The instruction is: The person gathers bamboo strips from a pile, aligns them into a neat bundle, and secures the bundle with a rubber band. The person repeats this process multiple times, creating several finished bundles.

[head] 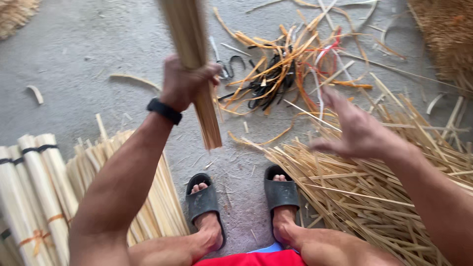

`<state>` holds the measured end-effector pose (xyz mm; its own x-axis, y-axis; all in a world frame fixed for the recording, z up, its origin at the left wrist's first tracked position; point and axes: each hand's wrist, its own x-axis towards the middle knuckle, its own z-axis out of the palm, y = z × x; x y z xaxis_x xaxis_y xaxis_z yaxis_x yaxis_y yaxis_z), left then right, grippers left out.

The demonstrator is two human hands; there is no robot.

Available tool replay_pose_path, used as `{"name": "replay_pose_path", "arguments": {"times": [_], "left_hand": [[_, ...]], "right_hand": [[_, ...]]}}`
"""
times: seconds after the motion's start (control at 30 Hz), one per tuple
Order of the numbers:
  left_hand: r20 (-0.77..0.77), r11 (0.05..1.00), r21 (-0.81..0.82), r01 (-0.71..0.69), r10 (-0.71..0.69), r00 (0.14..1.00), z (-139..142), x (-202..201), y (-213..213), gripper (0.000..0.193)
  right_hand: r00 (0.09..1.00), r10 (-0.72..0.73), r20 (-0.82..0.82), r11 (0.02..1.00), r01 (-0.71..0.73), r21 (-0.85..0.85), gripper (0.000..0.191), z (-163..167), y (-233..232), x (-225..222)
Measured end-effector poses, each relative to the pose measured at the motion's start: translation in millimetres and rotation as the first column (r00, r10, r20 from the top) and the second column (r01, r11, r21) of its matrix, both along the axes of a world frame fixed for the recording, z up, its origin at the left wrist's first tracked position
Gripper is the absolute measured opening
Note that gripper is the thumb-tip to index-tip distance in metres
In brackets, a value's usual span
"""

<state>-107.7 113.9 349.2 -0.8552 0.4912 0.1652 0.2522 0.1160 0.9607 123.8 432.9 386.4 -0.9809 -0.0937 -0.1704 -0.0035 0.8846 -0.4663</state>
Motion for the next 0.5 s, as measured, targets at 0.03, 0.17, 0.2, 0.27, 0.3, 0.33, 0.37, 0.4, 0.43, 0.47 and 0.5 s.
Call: {"name": "replay_pose_path", "arguments": {"times": [0.03, 0.17, 0.2, 0.27, 0.3, 0.33, 0.37, 0.4, 0.43, 0.47, 0.5], "left_hand": [[-0.144, 0.985, -0.168, 0.035, -0.060, 0.988, 4, 4, 5, 0.029], [-0.436, 0.968, -0.222, 0.119, -0.208, 0.876, 4, 32, -2, 0.057], [-0.543, 0.977, -0.159, 0.143, -0.207, 0.814, 1, 35, -9, 0.065], [-0.128, 0.941, -0.101, 0.322, -0.333, 0.934, -6, 33, -34, 0.049], [0.091, 0.916, -0.039, 0.400, -0.396, 0.914, -12, 30, -46, 0.041], [0.140, 0.920, -0.008, 0.393, -0.388, 0.911, -21, 28, -58, 0.046], [0.187, 0.924, 0.024, 0.381, -0.379, 0.906, -31, 26, -69, 0.051], [0.234, 0.929, 0.055, 0.367, -0.369, 0.899, -42, 23, -80, 0.056], [0.142, 0.956, -0.017, 0.294, -0.289, 0.947, -55, 21, -86, 0.053], [0.038, 0.973, -0.085, 0.214, -0.211, 0.977, -68, 17, -90, 0.050], [-0.065, 0.981, -0.146, 0.125, -0.136, 0.989, -81, 14, -94, 0.047]], "right_hand": [[0.997, 0.041, -0.068, 0.994, -0.047, -0.098, 0.140, 11, -15, -33], [0.937, -0.082, -0.339, 0.487, -0.259, -0.834, 0.079, 39, -107, -144], [0.951, -0.205, -0.230, 0.159, -0.200, -0.967, 0.050, 38, -134, -157], [0.939, -0.123, -0.320, 0.238, -0.286, -0.928, 0.033, 39, -169, -171], [0.929, -0.081, -0.361, 0.275, -0.327, -0.904, 0.025, 39, -182, -177], [0.926, -0.066, -0.372, 0.349, -0.328, -0.878, 0.025, 38, -195, -179], [0.922, -0.047, -0.384, 0.421, -0.330, -0.845, 0.025, 36, -206, -181], [0.919, -0.025, -0.394, 0.489, -0.333, -0.806, 0.025, 33, -217, -182], [0.893, -0.085, -0.442, 0.545, -0.330, -0.771, 0.027, 28, -229, -185], [0.857, -0.143, -0.496, 0.598, -0.324, -0.733, 0.028, 23, -241, -189], [0.814, -0.198, -0.546, 0.647, -0.310, -0.697, 0.030, 15, -251, -191]]}}
